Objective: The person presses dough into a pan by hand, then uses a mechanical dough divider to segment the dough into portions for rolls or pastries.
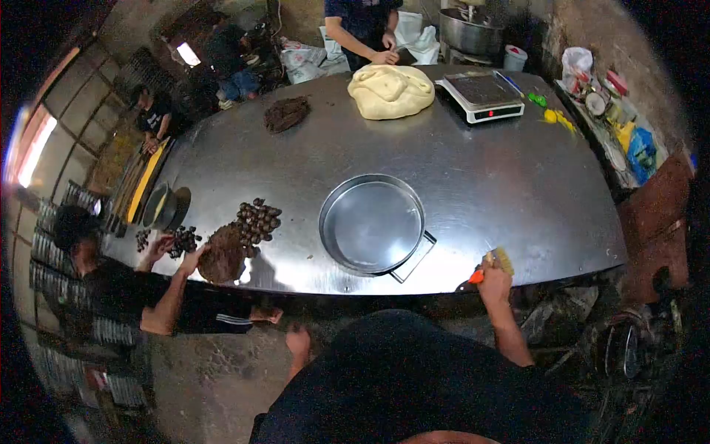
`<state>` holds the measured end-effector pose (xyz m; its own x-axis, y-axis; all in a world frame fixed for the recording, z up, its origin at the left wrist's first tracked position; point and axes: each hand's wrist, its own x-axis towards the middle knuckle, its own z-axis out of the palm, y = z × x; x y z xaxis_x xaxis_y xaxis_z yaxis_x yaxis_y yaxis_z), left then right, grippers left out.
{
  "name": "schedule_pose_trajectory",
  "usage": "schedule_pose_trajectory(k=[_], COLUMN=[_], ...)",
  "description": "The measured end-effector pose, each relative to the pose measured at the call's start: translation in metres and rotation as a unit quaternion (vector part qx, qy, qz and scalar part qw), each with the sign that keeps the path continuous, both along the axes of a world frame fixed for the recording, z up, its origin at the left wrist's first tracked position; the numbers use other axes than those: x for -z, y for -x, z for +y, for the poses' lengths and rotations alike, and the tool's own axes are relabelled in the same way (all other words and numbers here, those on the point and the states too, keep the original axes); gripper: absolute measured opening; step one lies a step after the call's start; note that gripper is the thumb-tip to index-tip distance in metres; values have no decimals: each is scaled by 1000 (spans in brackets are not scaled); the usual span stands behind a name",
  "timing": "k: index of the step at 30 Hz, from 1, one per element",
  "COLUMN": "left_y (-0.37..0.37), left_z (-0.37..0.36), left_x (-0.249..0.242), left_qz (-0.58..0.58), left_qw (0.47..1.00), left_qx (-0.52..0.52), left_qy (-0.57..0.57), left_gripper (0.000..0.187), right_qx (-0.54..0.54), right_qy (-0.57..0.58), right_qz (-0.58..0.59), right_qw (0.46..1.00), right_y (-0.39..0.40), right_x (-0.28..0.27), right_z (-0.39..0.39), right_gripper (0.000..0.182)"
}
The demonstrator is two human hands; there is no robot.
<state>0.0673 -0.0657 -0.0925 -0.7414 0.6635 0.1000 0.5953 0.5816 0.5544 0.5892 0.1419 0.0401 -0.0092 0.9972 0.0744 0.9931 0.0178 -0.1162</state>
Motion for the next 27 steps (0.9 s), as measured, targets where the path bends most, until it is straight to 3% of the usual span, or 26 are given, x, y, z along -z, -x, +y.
schedule_pose_trajectory(k=[2,4,5,7,9,11,13,15,19,21,23,25,26,27], left_y=[12,14,13,4,-7,-12,-18,-20,-11,-4,-4,-3,6,-2], left_z=[-58,-115,-142,-185,-212,-232,-245,-251,-236,-221,-208,-194,-189,-203], left_x=[39,71,81,96,103,106,110,112,117,125,131,141,150,127], left_qz=[-173,-274,-314,-369,-408,-432,-448,-456,-458,-454,-439,-440,-444,-553], left_qw=[971,931,912,884,865,856,851,849,859,866,876,878,877,832], left_qx=[27,29,26,12,-2,-9,-9,-4,28,53,69,81,90,51], left_qy=[160,239,264,286,290,285,276,265,227,202,188,171,163,5], left_gripper=[41,40,40,40,39,39,38,38,37,37,36,36,35,49], right_qx=[1,-55,-57,-24,-33,-129,-127,-109,-77,-87,-90,-198,-173,-143], right_qy=[0,-118,-116,12,8,-109,-61,-123,-1,17,20,-286,-186,-81], right_qz=[8,49,44,80,91,21,0,-17,-20,-102,-84,-52,27,102], right_qw=[1000,990,991,996,995,985,990,986,997,991,992,936,967,981], right_y=[20,31,40,64,70,75,77,77,89,80,83,62,56,53], right_x=[-5,9,-1,-28,-26,-14,-2,2,8,5,-20,17,24,31], right_z=[-4,1,-1,0,-4,-16,-20,-24,-10,-8,-19,-12,-15,-11], right_gripper=[21,28,28,36,36,31,41,46,28,28,30,29,31,33])
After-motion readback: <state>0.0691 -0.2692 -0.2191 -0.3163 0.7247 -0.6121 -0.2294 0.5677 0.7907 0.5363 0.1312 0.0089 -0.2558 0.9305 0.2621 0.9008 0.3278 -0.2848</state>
